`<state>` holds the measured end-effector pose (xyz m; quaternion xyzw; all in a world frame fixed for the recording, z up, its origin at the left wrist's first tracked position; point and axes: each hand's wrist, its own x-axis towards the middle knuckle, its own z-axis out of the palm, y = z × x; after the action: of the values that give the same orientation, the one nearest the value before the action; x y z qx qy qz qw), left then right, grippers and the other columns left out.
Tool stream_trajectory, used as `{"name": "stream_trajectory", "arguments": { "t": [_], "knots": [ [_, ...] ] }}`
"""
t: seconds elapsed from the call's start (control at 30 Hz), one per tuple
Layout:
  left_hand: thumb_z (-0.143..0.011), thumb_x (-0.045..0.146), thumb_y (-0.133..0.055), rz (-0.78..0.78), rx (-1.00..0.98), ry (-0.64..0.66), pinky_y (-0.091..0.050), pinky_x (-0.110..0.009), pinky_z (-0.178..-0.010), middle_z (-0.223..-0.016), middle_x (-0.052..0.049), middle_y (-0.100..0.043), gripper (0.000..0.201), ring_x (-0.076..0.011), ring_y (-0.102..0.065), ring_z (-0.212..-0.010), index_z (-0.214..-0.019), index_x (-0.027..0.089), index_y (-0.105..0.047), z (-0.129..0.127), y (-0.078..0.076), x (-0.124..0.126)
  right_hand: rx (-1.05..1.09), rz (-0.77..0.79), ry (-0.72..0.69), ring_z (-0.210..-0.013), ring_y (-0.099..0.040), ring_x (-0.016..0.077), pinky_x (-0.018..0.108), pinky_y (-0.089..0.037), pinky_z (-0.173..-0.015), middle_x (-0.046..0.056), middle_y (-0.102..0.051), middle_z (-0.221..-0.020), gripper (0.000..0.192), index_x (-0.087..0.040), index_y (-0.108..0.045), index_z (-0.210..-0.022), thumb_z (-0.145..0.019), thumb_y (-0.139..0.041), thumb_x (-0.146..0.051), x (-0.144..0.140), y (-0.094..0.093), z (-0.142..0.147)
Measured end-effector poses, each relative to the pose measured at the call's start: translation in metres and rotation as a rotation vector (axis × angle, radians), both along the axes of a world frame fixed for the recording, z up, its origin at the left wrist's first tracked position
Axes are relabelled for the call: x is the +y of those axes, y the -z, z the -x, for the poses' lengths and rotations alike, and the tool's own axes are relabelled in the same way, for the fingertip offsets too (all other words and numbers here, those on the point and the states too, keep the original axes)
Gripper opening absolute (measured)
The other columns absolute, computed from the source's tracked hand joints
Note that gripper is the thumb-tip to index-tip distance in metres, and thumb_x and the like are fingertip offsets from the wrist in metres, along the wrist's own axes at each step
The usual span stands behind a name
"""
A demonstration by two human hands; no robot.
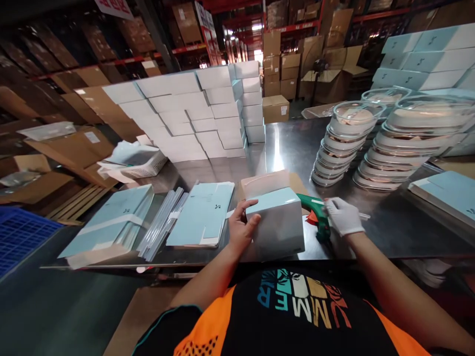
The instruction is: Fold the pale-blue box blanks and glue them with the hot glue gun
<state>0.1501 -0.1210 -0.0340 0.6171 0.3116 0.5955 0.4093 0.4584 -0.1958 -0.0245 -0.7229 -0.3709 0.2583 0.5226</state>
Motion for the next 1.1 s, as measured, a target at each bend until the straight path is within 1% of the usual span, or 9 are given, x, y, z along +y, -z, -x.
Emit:
{"name": "stream_trajectory", "arguments": {
  "t": [0.13,0.23,0.33,0.47,0.57,0.73,0.83,1.0,1.1],
  "knots": [
    [-0.078,0.084,-0.083,-0.02,0.066,0.076,-0.053,-0.04,-0.104,-0.112,-0.011,-0.078,0.07,-0.0325,-0.07,-0.119,-0.11,0.022,-0.083,-0.004,0.008,0.002,0.187,-0.22,-0.26,-0.12,-0.073,0.0285,0.041,-0.061,-0.099,0.009,-0.077,-0.128,0.063,-0.026,-0.066,-0.135,-0.087,-0.075,-0.066,0.013,-0.017,0.045],
    [-0.079,0.085,-0.081,-0.063,0.147,0.156,-0.052,-0.044,-0.11,-0.112,-0.013,-0.078,0.071,-0.0369,-0.066,-0.132,-0.11,0.021,-0.083,-0.001,0.014,0.006,0.162,-0.264,-0.43,-0.12,-0.072,0.0278,0.041,-0.059,-0.103,0.009,-0.077,-0.124,0.056,-0.022,-0.068,-0.128,-0.086,-0.076,-0.057,0.019,-0.025,0.068],
    [-0.085,0.08,-0.079,-0.143,0.174,0.218,-0.052,-0.048,-0.114,-0.121,-0.015,-0.076,0.064,-0.0367,-0.065,-0.137,-0.11,0.021,-0.08,0.003,0.018,0.011,-0.026,-0.283,-0.493,-0.112,-0.072,0.0283,0.043,-0.06,-0.102,0.01,-0.078,-0.116,0.053,-0.02,-0.069,-0.118,-0.086,-0.079,-0.06,0.012,-0.02,0.064],
    [-0.085,0.066,-0.09,-0.212,-0.017,0.219,-0.053,-0.05,-0.115,-0.131,-0.013,-0.071,0.053,-0.0317,-0.07,-0.132,-0.108,0.025,-0.066,0.001,0.023,0.014,-0.242,-0.436,-0.618,-0.142,-0.063,0.0343,0.053,-0.051,-0.121,0.015,-0.066,-0.152,0.064,-0.025,-0.067,-0.129,-0.079,-0.094,-0.054,-0.003,-0.004,0.048],
    [-0.084,0.056,-0.095,-0.265,-0.138,0.268,-0.057,-0.051,-0.111,-0.115,-0.007,-0.074,0.052,-0.0306,-0.075,-0.125,-0.111,0.028,-0.061,0.003,0.02,0.017,-0.3,-0.592,-0.713,-0.16,-0.049,0.032,0.06,-0.04,-0.131,0.012,-0.054,-0.169,0.039,-0.031,-0.068,-0.131,-0.096,-0.083,-0.032,-0.012,0.0,0.049],
    [-0.098,0.061,-0.078,-0.434,0.178,0.41,-0.052,-0.06,-0.12,-0.124,-0.012,-0.079,0.034,-0.0346,-0.068,-0.14,-0.108,0.028,-0.081,0.018,0.002,0.022,-0.399,-0.577,-0.818,-0.156,-0.055,0.0293,0.057,-0.048,-0.127,0.006,-0.058,-0.166,0.039,-0.04,-0.073,-0.137,-0.105,-0.068,-0.018,-0.023,-0.011,0.06],
    [-0.101,0.059,-0.075,-0.49,0.204,0.429,-0.051,-0.062,-0.122,-0.123,-0.01,-0.082,0.031,-0.0331,-0.067,-0.142,-0.108,0.03,-0.084,0.021,-0.004,0.022,-0.444,-0.577,-0.839,-0.154,-0.056,0.0282,0.055,-0.05,-0.126,0.006,-0.058,-0.166,0.042,-0.042,-0.073,-0.139,-0.106,-0.065,-0.016,-0.023,-0.015,0.062],
    [-0.102,0.067,-0.067,-0.437,0.284,0.388,-0.055,-0.063,-0.118,-0.111,-0.01,-0.085,0.042,-0.033,-0.072,-0.134,-0.097,0.03,-0.085,0.02,-0.004,0.02,-0.468,-0.631,-0.839,-0.154,-0.055,0.026,0.052,-0.049,-0.127,0.005,-0.067,-0.154,0.05,-0.042,-0.071,-0.141,-0.105,-0.062,-0.007,-0.022,-0.015,0.067],
    [-0.099,0.061,-0.076,-0.514,0.318,0.436,-0.057,-0.062,-0.118,-0.114,-0.01,-0.086,0.033,-0.0328,-0.071,-0.137,-0.103,0.03,-0.086,0.023,-0.012,0.021,-0.485,-0.664,-0.811,-0.154,-0.055,0.0271,0.052,-0.05,-0.126,0.004,-0.071,-0.149,0.05,-0.041,-0.072,-0.139,-0.104,-0.063,-0.007,-0.024,-0.013,0.07]
  ]
}}
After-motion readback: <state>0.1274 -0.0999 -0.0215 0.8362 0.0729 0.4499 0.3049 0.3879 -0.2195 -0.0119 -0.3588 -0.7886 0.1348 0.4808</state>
